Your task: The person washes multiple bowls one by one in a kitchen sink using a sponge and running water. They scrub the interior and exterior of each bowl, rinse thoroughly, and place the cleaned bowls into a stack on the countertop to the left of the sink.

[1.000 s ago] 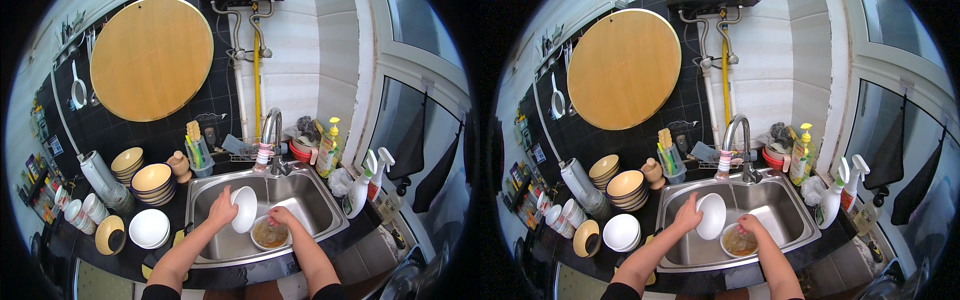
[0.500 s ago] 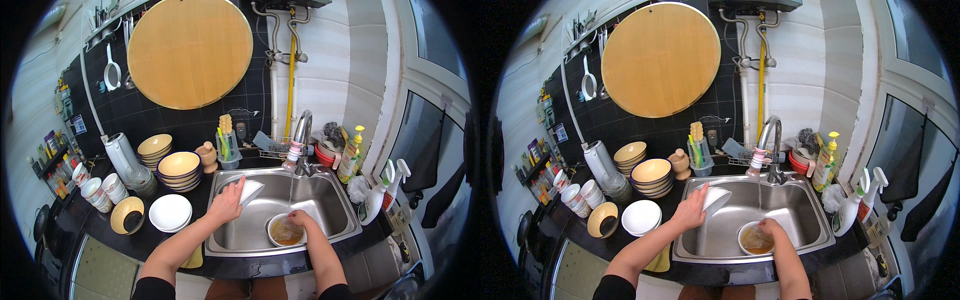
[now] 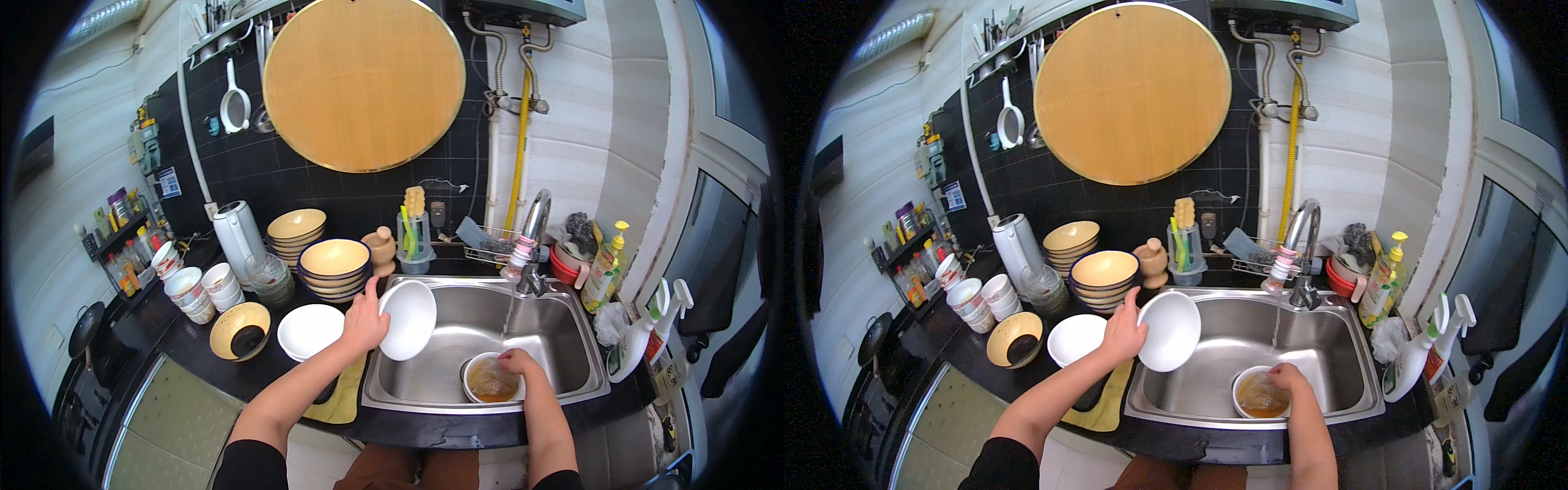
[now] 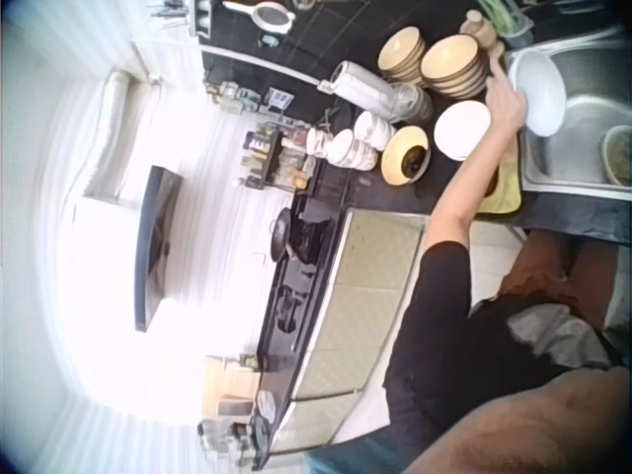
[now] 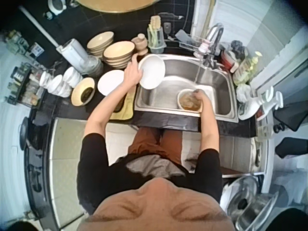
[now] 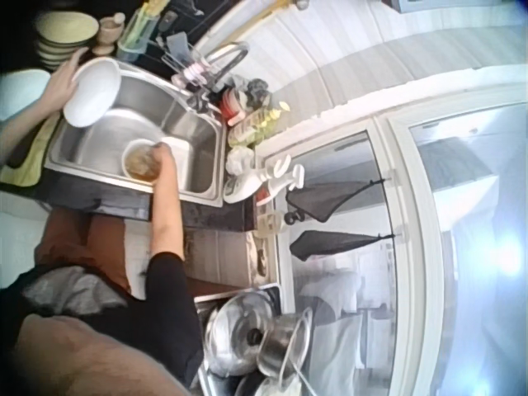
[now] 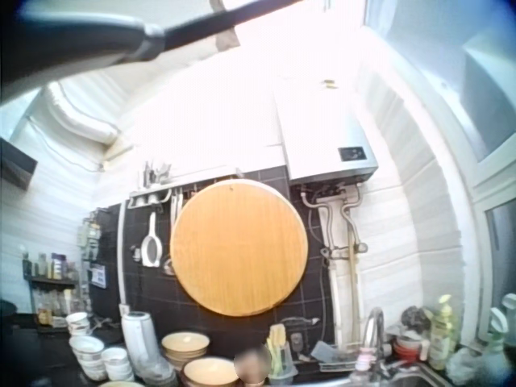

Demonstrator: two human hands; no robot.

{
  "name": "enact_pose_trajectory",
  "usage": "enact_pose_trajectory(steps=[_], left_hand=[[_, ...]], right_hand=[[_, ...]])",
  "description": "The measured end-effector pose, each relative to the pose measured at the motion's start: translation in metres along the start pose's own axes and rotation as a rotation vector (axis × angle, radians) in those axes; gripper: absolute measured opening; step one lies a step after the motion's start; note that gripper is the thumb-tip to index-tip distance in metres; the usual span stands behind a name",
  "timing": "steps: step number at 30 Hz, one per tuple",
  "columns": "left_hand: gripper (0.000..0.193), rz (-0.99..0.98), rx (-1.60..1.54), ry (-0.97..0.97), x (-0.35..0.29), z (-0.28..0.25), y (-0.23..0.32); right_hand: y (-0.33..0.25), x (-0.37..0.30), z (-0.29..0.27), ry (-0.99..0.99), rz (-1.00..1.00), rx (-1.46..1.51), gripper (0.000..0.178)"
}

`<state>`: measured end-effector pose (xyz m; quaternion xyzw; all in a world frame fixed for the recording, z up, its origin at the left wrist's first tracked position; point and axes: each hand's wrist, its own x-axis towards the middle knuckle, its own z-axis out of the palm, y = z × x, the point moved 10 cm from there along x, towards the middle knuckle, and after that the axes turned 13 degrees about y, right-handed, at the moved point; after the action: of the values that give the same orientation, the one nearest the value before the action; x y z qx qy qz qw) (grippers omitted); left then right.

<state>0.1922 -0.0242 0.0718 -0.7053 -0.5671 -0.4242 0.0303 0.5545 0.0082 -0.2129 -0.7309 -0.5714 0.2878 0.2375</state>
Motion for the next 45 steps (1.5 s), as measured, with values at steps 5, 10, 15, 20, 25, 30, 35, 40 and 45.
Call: enact_pose_trajectory(steps=[5,10,15,20,25,30,35,40,45], left_hand=[[0.04,-0.422,-0.528,0.09,0.007,-0.01,-0.111],[0.036,-0.734,-0.511,-0.014,-0.013,-0.066,-0.155],[0.041,-0.918,-0.523,0.034,-0.039,-0.093,-0.212],[0.039,-0.991,-0.507,0.014,-0.057,-0.091,-0.228],[0.035,-0.869,-0.344,0.09,-0.05,-0.1,-0.224],[0.025,-0.829,-0.227,0.024,-0.048,-0.1,-0.231],[0.023,-0.517,0.226,-0.05,-0.037,-0.105,-0.236],[0.042,-0.47,0.274,-0.029,-0.041,-0.107,-0.222],[0.051,-0.043,0.212,0.354,-0.011,-0.122,-0.118]], right_hand=[[0.005,0.009,0.01,-0.008,-0.064,-0.014,0.028],[-0.004,-0.009,-0.001,-0.036,-0.007,0.004,0.028],[0.005,-0.002,0.005,-0.048,0.017,0.018,0.028],[0.008,-0.001,0.004,-0.031,0.056,0.084,0.03],[0.019,0.003,0.008,-0.061,0.071,0.042,0.029],[0.013,0.003,0.009,-0.086,0.009,-0.021,0.029],[0.02,0.011,0.019,-0.073,-0.058,-0.07,0.03],[0.013,-0.017,0.052,-0.327,0.165,0.075,0.037],[-0.033,-0.037,0.073,-0.295,-0.252,-0.3,0.056]])
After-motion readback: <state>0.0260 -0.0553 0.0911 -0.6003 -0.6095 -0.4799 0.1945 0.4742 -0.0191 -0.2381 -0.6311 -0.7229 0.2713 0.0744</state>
